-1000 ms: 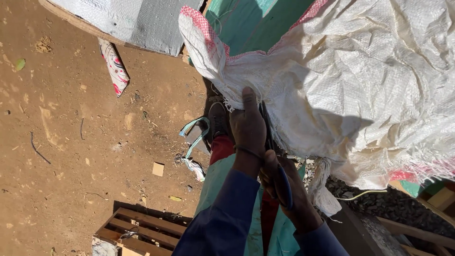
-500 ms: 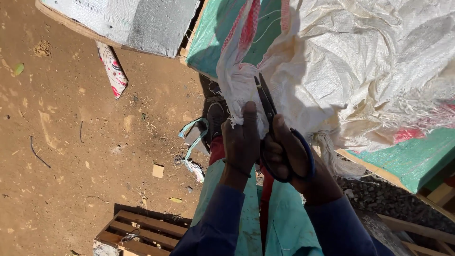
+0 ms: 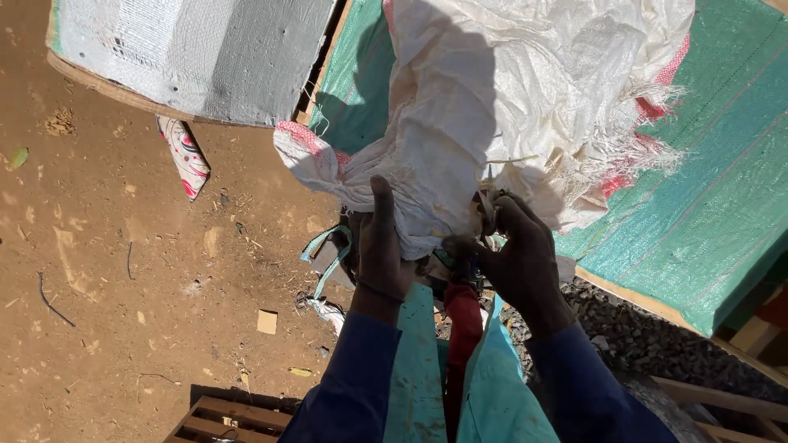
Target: Cutting a large woven plastic bag with scissors and using a hammer to remove fasteners from a wooden frame during furniture disassembly.
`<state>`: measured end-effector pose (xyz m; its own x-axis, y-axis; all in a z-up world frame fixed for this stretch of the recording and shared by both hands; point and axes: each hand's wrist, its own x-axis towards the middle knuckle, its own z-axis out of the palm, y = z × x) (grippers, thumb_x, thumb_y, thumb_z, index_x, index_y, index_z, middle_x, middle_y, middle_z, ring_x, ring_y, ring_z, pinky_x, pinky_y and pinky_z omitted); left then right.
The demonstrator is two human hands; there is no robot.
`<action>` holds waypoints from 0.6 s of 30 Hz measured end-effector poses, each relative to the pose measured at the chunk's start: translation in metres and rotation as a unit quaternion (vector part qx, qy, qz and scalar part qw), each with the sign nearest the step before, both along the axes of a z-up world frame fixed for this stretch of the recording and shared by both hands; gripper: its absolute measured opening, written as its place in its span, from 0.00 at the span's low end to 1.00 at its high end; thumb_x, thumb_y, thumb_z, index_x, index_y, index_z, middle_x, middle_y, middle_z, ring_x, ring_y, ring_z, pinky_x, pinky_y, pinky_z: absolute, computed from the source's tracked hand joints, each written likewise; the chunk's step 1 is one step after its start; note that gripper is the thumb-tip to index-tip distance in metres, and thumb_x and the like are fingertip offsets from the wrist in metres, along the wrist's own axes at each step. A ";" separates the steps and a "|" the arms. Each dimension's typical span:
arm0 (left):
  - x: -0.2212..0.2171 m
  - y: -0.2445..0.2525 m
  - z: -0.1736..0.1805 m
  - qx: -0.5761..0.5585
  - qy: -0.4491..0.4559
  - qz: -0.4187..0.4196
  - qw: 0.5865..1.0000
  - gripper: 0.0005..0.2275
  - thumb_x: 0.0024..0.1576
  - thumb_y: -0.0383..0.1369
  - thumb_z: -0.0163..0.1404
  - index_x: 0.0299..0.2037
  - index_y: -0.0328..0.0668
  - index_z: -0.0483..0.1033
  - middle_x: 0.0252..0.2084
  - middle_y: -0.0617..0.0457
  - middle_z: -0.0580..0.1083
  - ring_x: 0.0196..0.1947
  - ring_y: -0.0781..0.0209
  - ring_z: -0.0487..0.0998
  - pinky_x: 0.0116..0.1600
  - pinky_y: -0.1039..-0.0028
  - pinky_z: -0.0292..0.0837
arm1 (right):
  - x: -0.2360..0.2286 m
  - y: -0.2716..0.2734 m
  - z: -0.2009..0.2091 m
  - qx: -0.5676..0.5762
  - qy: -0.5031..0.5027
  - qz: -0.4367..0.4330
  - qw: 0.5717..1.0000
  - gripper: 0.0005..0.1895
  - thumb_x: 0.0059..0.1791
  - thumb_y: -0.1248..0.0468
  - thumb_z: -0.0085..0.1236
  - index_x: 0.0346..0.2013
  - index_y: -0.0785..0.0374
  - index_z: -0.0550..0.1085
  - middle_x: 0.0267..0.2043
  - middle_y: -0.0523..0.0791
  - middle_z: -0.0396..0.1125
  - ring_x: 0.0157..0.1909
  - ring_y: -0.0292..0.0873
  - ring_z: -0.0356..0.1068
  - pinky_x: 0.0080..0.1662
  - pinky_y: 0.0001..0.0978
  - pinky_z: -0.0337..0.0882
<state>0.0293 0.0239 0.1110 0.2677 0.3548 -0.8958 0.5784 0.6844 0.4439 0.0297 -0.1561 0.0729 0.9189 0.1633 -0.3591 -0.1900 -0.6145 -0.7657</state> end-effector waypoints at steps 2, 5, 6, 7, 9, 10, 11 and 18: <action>-0.015 0.002 -0.030 0.026 -0.019 -0.030 0.999 0.57 0.46 0.71 0.52 0.81 0.42 0.52 0.79 0.32 0.55 0.82 0.36 0.59 0.84 0.47 0.55 | -0.002 0.016 -0.020 0.050 -0.034 0.021 0.998 0.20 0.53 0.55 0.80 0.40 0.63 0.76 0.33 0.54 0.67 0.36 0.59 0.73 0.48 0.40 0.77; -0.036 0.020 -0.078 0.101 -0.082 -0.118 0.984 0.41 0.48 0.58 0.65 0.66 0.37 0.71 0.63 0.35 0.64 0.72 0.42 0.68 0.77 0.50 0.63 | 0.009 0.001 -0.061 0.032 -0.014 0.037 0.999 0.22 0.51 0.57 0.79 0.32 0.65 0.71 0.26 0.56 0.65 0.36 0.69 0.72 0.39 0.56 0.70; -0.045 0.027 -0.094 0.136 -0.112 -0.161 0.971 0.33 0.49 0.51 0.71 0.59 0.34 0.81 0.56 0.36 0.68 0.68 0.46 0.73 0.74 0.52 0.67 | 0.018 -0.010 -0.068 -0.017 -0.038 0.016 0.999 0.18 0.53 0.64 0.72 0.31 0.65 0.69 0.26 0.53 0.60 0.33 0.62 0.69 0.39 0.52 0.69; -0.053 0.032 -0.110 0.167 -0.142 -0.202 0.954 0.26 0.51 0.44 0.77 0.52 0.31 0.90 0.48 0.38 0.72 0.63 0.49 0.77 0.70 0.54 0.71 | 0.027 -0.025 -0.073 -0.071 -0.062 -0.005 0.996 0.15 0.54 0.70 0.64 0.29 0.65 0.66 0.26 0.50 0.55 0.31 0.55 0.65 0.39 0.48 0.69; -0.064 0.066 -0.141 0.143 -0.132 -0.143 0.970 0.21 0.53 0.39 0.76 0.51 0.33 0.89 0.39 0.40 0.78 0.48 0.53 0.83 0.56 0.60 0.79 | 0.051 -0.070 -0.091 -0.139 -0.067 -0.029 0.988 0.15 0.55 0.71 0.69 0.32 0.65 0.69 0.30 0.50 0.60 0.34 0.57 0.70 0.42 0.50 0.71; -0.066 0.083 -0.157 0.123 -0.123 -0.082 0.981 0.17 0.56 0.33 0.76 0.50 0.35 0.87 0.30 0.43 0.84 0.33 0.57 0.89 0.42 0.66 0.88 | 0.065 -0.092 -0.099 -0.203 -0.076 -0.053 0.975 0.15 0.55 0.72 0.74 0.34 0.65 0.71 0.34 0.50 0.64 0.38 0.59 0.74 0.44 0.53 0.74; -0.075 0.099 -0.179 0.122 -0.125 -0.081 0.981 0.17 0.56 0.33 0.76 0.50 0.35 0.87 0.30 0.43 0.84 0.33 0.57 0.89 0.42 0.66 0.88 | 0.068 -0.098 -0.101 -0.204 -0.078 -0.053 0.974 0.15 0.55 0.72 0.74 0.34 0.65 0.71 0.34 0.50 0.64 0.38 0.59 0.74 0.44 0.53 0.74; -0.072 0.082 -0.196 0.480 0.111 -0.298 0.818 0.32 0.58 0.50 0.64 0.73 0.61 0.66 0.56 0.57 0.73 0.64 0.50 0.76 0.65 0.45 0.80 | 0.057 -0.058 -0.075 0.152 0.082 -0.147 0.974 0.15 0.53 0.71 0.69 0.32 0.58 0.69 0.27 0.45 0.65 0.31 0.43 0.77 0.37 0.29 0.76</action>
